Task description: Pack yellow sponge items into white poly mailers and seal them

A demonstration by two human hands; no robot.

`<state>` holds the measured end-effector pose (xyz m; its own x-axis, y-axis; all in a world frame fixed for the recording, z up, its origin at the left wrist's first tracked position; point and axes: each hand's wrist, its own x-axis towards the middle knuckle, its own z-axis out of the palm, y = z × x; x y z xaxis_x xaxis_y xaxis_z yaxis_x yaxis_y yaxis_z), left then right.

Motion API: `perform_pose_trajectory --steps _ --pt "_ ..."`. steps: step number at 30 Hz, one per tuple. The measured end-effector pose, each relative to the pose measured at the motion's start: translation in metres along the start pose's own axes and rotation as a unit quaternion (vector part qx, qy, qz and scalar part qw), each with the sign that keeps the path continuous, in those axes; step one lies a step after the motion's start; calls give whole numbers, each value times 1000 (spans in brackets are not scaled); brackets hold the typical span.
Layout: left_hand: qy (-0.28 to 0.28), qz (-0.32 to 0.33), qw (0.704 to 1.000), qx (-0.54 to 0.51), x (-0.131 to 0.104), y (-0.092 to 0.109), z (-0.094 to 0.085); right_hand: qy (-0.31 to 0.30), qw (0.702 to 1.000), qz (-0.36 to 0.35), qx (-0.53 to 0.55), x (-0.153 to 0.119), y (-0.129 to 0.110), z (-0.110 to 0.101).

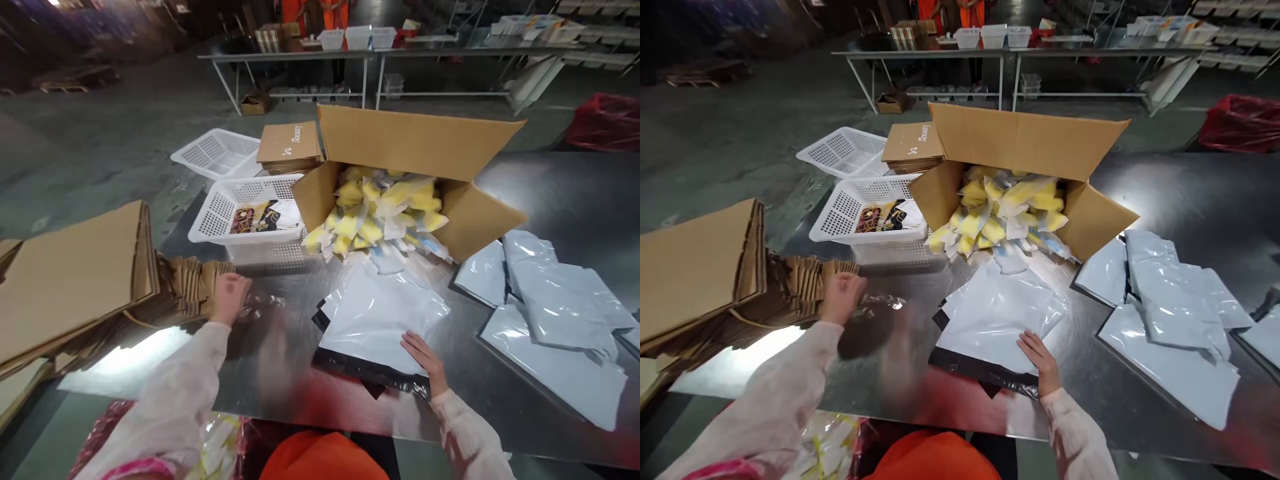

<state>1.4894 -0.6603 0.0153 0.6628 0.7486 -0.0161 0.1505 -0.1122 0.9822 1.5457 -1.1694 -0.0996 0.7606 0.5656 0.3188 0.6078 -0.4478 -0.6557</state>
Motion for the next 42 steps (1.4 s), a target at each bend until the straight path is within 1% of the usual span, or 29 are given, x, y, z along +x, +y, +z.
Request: perform_pose_trajectory --steps 1,2,3,4,5,6,7,8,9,11,13,15,16,18,20,21,23,25,28,30,32,33,34,35,36,37,39,40,42 --pt "-61 32 995 73 -7 -6 14 -4 1000 17 9 -2 2 -1" --pt "-153 84 973 153 -18 -13 33 -10 999 36 15 -3 3 -2" --pt "-262 158 921 240 -32 -20 54 -18 998 55 20 -4 4 -3" --pt "-368 247 834 328 -46 -27 76 -29 997 73 22 -4 6 -4" --pt "-443 332 734 392 -59 -34 96 -40 995 89 23 -5 6 -7" --pt "-489 402 645 429 -69 -39 112 -47 994 100 21 -5 7 -9" --pt "-509 451 590 436 -77 -44 125 -53 993 103 19 -6 7 -12" --pt "-517 483 562 428 -82 -48 133 -57 993 99 16 -7 7 -15" --pt "-524 501 551 414 -84 -52 137 -63 994 87 13 -9 7 -18" --pt "-551 504 546 379 -85 -60 137 -87 995 53 9 -12 8 -22" --pt "-589 467 558 351 -83 -68 133 -122 992 16 11 -15 8 -25" --pt "-615 390 602 329 -84 -75 128 -140 990 20 18 -17 7 -25" --pt "-615 341 637 314 -85 -78 127 -137 990 36 21 -16 6 -24" --pt "-570 226 735 290 -91 -83 127 -117 988 99 25 -13 2 -20" --pt "-499 124 809 285 -97 -86 132 -88 974 206 20 -6 -4 -16" --pt "-460 81 833 298 -100 -86 137 -72 962 265 18 -2 -8 -14" --pt "-392 19 857 335 -105 -85 148 -29 931 364 18 8 -14 -10" --pt "-332 -17 870 365 -108 -81 161 8 918 397 19 16 -19 -5" --pt "-257 -55 877 402 -110 -72 174 33 905 424 -10 21 -20 0" --pt "-203 -80 885 412 -111 -65 176 44 894 444 -32 21 -20 0" --pt "-152 -49 897 412 -113 -57 176 75 893 438 -69 20 -24 -2" --pt "-140 -1 899 414 -114 -52 177 107 893 424 -108 20 -28 -3" --pt "-143 63 893 421 -115 -47 180 145 889 403 -161 22 -32 -3" --pt "-162 133 878 430 -117 -41 185 180 885 369 -219 25 -37 -3" --pt "-198 200 854 438 -119 -36 193 197 885 325 -270 30 -41 -3" --pt "-244 256 823 443 -120 -30 203 190 892 276 -305 37 -43 -1" --pt "-327 323 764 453 -121 -23 226 109 920 186 -327 53 -40 5" --pt "-350 329 746 460 -120 -22 238 55 930 161 -324 60 -34 8" --pt "-360 302 738 484 -116 -25 256 -24 934 164 -317 70 -17 12"
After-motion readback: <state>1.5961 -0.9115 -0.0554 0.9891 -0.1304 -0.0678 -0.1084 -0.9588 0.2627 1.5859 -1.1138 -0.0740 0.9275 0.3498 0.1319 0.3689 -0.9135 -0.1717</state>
